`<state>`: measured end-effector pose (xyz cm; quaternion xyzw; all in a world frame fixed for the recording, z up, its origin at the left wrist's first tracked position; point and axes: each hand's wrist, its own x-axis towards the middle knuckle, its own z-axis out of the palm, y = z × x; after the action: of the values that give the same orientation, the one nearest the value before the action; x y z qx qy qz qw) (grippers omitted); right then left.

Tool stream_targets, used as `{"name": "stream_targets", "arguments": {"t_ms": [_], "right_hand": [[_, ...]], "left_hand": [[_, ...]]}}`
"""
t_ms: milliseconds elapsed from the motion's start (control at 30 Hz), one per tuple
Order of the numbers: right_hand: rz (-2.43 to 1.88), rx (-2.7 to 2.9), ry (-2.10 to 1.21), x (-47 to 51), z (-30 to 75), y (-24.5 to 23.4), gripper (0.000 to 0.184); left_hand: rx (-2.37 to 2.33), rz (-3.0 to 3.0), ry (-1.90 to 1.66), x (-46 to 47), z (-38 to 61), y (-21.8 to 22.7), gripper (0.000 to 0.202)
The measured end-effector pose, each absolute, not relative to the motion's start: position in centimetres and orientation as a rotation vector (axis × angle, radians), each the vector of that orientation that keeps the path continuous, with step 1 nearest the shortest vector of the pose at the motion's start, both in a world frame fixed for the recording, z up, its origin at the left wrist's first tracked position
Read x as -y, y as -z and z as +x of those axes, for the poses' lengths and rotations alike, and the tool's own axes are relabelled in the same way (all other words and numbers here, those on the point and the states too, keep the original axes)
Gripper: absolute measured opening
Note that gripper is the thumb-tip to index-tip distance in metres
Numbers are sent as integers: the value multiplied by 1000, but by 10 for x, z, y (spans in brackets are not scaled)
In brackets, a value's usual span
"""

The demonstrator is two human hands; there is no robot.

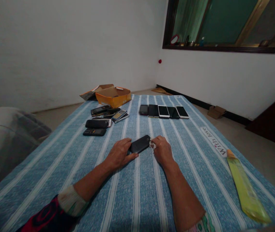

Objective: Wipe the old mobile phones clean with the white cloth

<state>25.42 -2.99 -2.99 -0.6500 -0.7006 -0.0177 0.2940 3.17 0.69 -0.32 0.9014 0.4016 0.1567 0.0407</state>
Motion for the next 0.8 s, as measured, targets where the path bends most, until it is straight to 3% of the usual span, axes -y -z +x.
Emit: {"name": "stream_targets", "arguments": {"t_ms": [367, 500, 600, 800], "right_hand": [[-1621, 1851, -25, 31, 242, 32, 27], [-1566, 1596, -132, 30, 244, 30, 20], [-1548, 1315, -261, 30, 245, 28, 15], [-1478, 1001, -647, 31, 233, 26, 28]], "left_hand": [[-1325, 2734, -569, -5, 40, 10, 47], [-1339, 2750, -575, -4, 43, 9, 46], [-1408, 2699, -613, -3, 45, 7, 43], [-1496, 2631, -634, -1, 48, 5, 45]]}}
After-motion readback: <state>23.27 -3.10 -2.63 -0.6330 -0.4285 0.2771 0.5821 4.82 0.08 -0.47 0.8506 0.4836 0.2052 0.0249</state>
